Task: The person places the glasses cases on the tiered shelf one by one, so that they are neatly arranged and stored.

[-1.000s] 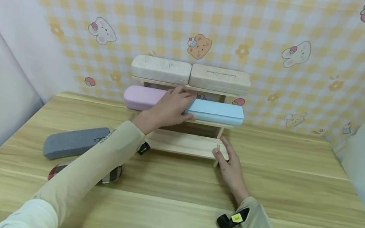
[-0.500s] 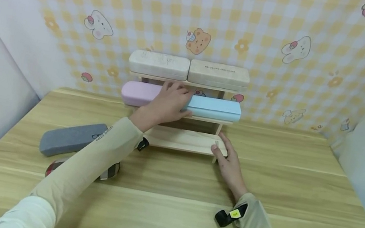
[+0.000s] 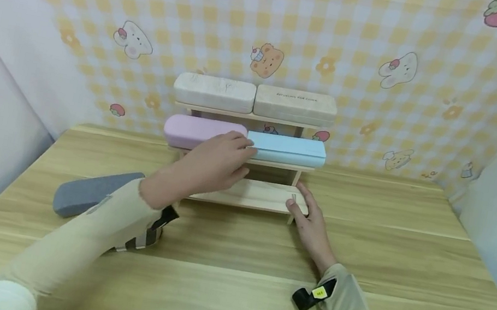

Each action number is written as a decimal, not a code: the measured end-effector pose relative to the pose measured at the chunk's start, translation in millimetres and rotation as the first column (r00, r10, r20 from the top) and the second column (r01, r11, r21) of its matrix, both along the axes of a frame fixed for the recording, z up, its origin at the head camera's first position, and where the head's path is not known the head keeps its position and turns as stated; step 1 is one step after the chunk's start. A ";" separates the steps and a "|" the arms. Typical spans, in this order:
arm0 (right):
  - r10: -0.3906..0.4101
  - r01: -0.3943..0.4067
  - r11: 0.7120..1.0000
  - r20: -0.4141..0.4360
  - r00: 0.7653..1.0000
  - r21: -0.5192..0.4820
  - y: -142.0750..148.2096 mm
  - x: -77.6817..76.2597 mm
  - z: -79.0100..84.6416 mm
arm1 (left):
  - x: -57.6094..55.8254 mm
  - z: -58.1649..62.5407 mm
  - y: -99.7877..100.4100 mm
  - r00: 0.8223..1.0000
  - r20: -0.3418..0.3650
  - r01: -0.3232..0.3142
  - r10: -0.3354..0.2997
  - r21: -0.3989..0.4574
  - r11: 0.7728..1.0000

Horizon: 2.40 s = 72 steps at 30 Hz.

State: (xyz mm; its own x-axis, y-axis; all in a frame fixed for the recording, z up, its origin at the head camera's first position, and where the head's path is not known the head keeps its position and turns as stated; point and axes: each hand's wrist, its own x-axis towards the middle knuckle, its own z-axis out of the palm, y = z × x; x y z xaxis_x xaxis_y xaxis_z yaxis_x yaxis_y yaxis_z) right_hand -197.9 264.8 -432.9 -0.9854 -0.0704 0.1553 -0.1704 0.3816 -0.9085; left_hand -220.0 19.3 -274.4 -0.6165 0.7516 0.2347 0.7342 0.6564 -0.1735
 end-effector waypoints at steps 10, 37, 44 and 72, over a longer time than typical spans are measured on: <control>-0.003 0.003 1.000 -0.016 1.000 0.031 0.2 2.5 1.7 | 33.1 -9.0 -91.8 0.952 -0.111 0.303 -0.286 0.202 0.931; -0.005 0.005 1.000 0.012 1.000 0.019 -1.5 0.7 0.8 | 50.4 -78.7 -274.6 0.934 0.257 -0.341 0.249 0.426 0.838; -0.008 0.008 1.000 0.010 1.000 0.018 0.4 2.3 0.1 | 52.1 -85.8 -288.7 0.868 0.425 -0.439 0.255 0.419 0.795; 0.001 -0.001 1.000 0.020 1.000 0.011 -1.3 1.2 2.7 | 41.8 -111.8 -306.4 0.740 0.601 -0.530 0.301 0.247 0.811</control>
